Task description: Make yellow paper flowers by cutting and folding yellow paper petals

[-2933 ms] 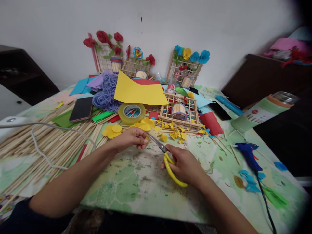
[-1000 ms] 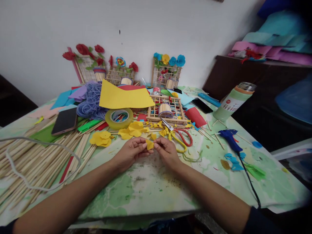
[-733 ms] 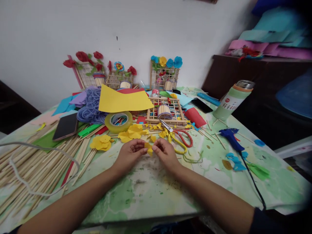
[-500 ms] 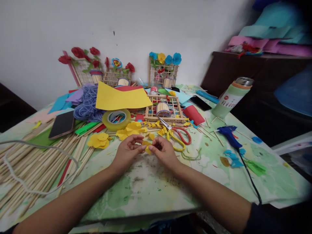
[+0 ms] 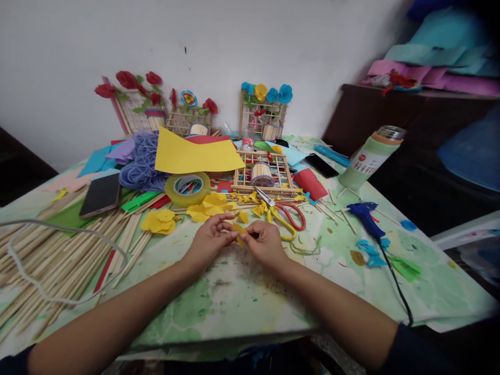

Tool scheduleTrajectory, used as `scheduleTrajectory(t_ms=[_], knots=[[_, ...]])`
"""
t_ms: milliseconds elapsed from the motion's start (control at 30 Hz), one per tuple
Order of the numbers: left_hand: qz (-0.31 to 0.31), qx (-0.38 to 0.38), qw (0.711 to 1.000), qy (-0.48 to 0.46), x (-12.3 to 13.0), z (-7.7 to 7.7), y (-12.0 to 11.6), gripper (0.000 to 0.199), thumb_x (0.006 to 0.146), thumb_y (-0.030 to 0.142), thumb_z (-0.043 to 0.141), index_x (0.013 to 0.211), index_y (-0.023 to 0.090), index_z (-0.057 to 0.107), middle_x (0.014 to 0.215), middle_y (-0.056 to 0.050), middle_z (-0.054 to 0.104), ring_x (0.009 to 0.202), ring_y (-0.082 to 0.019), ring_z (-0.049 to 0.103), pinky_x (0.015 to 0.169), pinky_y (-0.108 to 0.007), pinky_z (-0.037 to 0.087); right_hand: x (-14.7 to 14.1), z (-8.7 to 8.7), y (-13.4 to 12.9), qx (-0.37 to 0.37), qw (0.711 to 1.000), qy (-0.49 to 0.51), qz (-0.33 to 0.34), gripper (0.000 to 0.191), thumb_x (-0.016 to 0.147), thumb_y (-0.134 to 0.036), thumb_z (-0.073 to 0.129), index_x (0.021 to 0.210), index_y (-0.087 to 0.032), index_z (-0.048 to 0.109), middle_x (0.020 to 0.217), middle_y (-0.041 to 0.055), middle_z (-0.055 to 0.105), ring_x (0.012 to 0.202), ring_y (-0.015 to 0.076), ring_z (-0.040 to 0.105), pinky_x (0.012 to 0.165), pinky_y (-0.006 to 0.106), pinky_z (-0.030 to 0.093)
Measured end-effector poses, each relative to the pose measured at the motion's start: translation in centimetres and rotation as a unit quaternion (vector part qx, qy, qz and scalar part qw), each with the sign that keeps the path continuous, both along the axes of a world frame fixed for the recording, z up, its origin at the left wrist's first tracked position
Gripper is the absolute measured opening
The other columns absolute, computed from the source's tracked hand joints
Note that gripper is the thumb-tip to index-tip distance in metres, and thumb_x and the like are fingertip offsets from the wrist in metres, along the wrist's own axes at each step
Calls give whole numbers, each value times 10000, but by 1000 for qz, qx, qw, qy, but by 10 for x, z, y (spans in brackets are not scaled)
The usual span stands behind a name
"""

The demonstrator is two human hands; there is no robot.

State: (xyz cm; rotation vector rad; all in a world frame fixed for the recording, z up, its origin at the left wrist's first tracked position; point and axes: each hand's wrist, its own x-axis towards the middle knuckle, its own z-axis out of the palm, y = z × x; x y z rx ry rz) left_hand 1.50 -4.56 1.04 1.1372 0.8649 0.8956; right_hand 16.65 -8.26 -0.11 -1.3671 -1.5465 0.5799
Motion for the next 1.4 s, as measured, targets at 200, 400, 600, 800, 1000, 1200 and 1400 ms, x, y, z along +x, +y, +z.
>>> scheduleTrajectory(t_ms=[200,400,600,800,1000,1200,1400], knots=[[-7,-18,999,-31,-2,-1,-2,506,630,271,772,1059,157,528,796,-1,631,721,-124,634,681,-243,529,0,0,1,-34,998,31,-44,249,654,-268,642,491,-187,473,479,-43,426,469,90,360,453,226,264],[-12,-36,999,-15,-5,-2,-3,456,692,325,731,1074,158,544,794,-7,629,686,-126,637,636,-247,543,-1,1,-1,-32,999,-22,-12,246,690,-287,653,521,-181,508,511,-30,465,500,98,394,490,232,278],[-35,-72,995,-68,-6,0,1,399,691,212,710,1056,150,561,863,-49,672,729,-151,652,670,-282,552,5,-2,4,-57,992,105,39,332,783,-425,545,566,-175,521,524,-26,440,511,101,385,491,230,299],[-35,-59,996,-59,-7,1,2,455,637,153,714,1063,139,554,841,-49,686,759,-167,662,683,-269,540,10,-13,10,-108,967,228,35,303,758,-442,547,620,-174,516,567,-24,455,535,104,405,515,231,333],[-49,-19,998,-38,-10,0,3,525,625,147,706,1117,153,524,895,-61,694,793,-184,670,729,-285,522,9,-8,7,-104,969,223,32,260,737,-401,564,624,-170,528,576,-24,455,537,96,377,496,218,313],[-50,3,998,-24,-10,-1,5,564,596,103,707,1129,163,533,923,-59,690,813,-170,663,752,-262,507,10,-8,7,-99,965,239,44,184,722,-357,580,706,-174,571,685,3,553,614,119,473,570,235,394],[-49,-58,995,-57,-10,0,6,506,649,144,705,1125,147,535,843,-44,684,761,-165,666,725,-275,531,9,-9,7,-108,964,240,36,203,726,-375,593,727,-173,579,700,9,571,637,129,502,596,244,421]])
